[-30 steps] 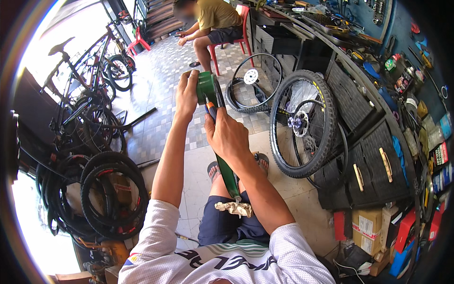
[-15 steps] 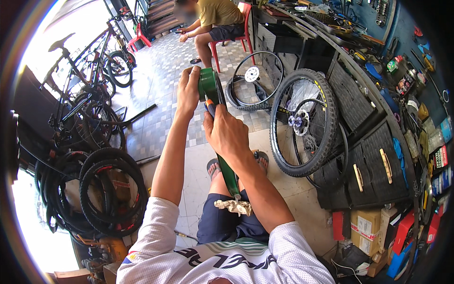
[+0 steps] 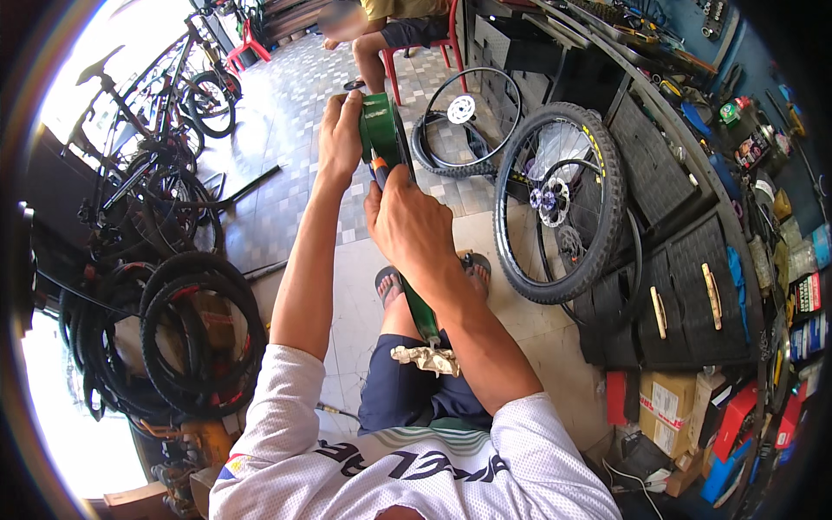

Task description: The person wraps green tape around a bicycle rim, using a utility knife to cut the tape and scissors to trim the edges. They wipe the rim with a cloth and continue wrapping until the rim is fully covered.

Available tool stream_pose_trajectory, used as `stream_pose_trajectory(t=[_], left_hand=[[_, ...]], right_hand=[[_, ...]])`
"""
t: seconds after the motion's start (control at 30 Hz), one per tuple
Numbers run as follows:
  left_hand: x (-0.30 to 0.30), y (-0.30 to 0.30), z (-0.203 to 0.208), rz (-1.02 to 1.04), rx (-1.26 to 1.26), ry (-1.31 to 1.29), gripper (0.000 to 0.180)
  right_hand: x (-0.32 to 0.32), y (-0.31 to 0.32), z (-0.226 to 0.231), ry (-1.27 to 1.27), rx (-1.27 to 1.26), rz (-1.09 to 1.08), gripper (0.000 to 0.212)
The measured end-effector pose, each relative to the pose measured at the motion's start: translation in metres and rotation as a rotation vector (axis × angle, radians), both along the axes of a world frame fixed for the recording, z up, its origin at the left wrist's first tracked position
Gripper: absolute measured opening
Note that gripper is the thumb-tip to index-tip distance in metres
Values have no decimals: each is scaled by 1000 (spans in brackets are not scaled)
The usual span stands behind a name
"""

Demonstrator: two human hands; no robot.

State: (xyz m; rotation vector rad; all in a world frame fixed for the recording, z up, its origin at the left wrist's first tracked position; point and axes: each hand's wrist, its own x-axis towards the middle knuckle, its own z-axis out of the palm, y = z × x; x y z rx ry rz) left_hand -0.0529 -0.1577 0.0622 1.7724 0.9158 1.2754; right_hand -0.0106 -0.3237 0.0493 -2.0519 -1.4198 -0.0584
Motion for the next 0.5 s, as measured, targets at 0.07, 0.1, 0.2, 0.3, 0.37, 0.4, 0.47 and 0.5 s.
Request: stream_pose_trajectory(t=[0.07,0.1,0.2,0.3,0.37,0.4,0.47,0.5], left_hand=[[1,1,-1,-12,-13,-6,52],[2,1,-2,-14,-19,-6,52],[1,-1,0,-11,-13,31,53],[0,-3,1,1,12,54,55],[0,-7,4,1,11,58,55],[1,-9,5,2,6,60,56],[1,-9,6,4,-1,66,56],[2,-9,7,6,-4,63,56]], right_hand=[[0,-1,2,5,-19,-3,32],[-1,-1,1,3,-26,-7,32],[-1,-2,-2,3,-39,-17,32],[-2,-5,0,23,-52,-18,32],[-2,-6,2,37,-74,-24,33],[-2,-7,2,45,-80,-21,33],[-2,-8,3,64,-88,-15,33],[-2,-8,3,65,-91,-17,33]])
